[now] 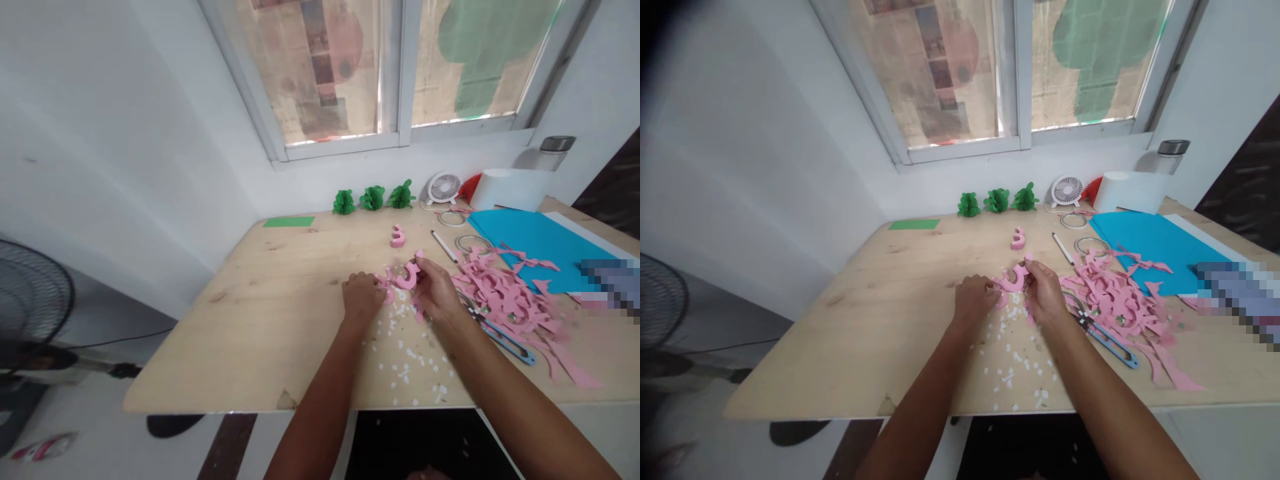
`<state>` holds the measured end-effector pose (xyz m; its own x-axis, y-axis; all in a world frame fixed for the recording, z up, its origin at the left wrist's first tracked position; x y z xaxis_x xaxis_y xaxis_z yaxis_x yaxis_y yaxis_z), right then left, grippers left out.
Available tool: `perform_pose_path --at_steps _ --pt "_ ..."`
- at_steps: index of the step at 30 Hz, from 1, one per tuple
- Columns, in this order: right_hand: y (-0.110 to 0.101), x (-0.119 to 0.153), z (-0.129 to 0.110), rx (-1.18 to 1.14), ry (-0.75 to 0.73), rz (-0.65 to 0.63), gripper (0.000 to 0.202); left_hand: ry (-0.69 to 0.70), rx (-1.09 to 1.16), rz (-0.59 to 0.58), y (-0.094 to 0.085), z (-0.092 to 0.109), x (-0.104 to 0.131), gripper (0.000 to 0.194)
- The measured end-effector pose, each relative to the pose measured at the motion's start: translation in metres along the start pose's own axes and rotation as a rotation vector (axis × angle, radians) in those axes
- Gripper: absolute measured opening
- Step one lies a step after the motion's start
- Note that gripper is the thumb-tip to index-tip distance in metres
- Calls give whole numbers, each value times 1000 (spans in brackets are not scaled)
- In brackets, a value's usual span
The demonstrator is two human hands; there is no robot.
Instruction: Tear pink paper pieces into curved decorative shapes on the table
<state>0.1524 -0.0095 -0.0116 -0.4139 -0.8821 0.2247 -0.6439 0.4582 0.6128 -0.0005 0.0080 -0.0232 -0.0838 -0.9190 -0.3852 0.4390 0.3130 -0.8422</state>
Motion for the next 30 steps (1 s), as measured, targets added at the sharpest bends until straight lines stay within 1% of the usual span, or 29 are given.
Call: perform_pose_path --at_steps 5,9,11,13,15,18,19,21,23,24,25,27,29,30 --pt "0 1 2 44 -9 -27 14 -73 39 -17 4 2 -1 14" --pt "1 2 2 101 -50 -48 16 -139 171 10 1 2 -2 8" --pt "2 3 1 114 -58 -58 17 -198 360 27 -2 0 -4 5" --pt "3 5 -1 115 -49 -68 16 -263 653 21 -6 -3 -5 3" --pt "4 6 -2 110 -19 -86 16 -310 936 -30 -8 -8 -7 8" --pt "6 8 -1 138 27 -111 17 -410 1040 -31 -13 -18 -10 9" --pt "6 9 0 160 29 -112 18 -435 1096 -47 -15 -20 -11 10" --pt "6 9 2 226 16 -109 19 -460 1196 -57 -20 -23 -13 14" --pt "4 9 5 313 -13 -102 21 -467 1259 -33 -27 -26 -14 16" --pt "3 9 7 363 -30 -97 22 -469 1297 -42 -30 -26 -14 17" --pt "2 8 8 412 -47 -91 23 -471 1345 -70 -33 -26 -14 17" --pt "1 8 11 491 -78 -80 24 -461 1436 -175 -38 -22 -12 19" --pt "1 8 12 539 -100 -97 25 -449 1455 -273 -40 -15 -9 21" --pt "2 9 13 551 -110 -114 26 -444 1448 -296 -40 -12 -7 21"
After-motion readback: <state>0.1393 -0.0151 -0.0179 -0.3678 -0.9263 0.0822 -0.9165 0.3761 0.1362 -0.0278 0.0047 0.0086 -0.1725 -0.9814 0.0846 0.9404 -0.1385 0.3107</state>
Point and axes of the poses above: each hand's wrist, its own x-axis away from the middle knuckle, its own y-axis out of the palm, z = x × y, the point moved 2 cm from there along -x, towards the middle knuckle, and after that the axes turned 14 degrees about z, right-handed, at the moved point
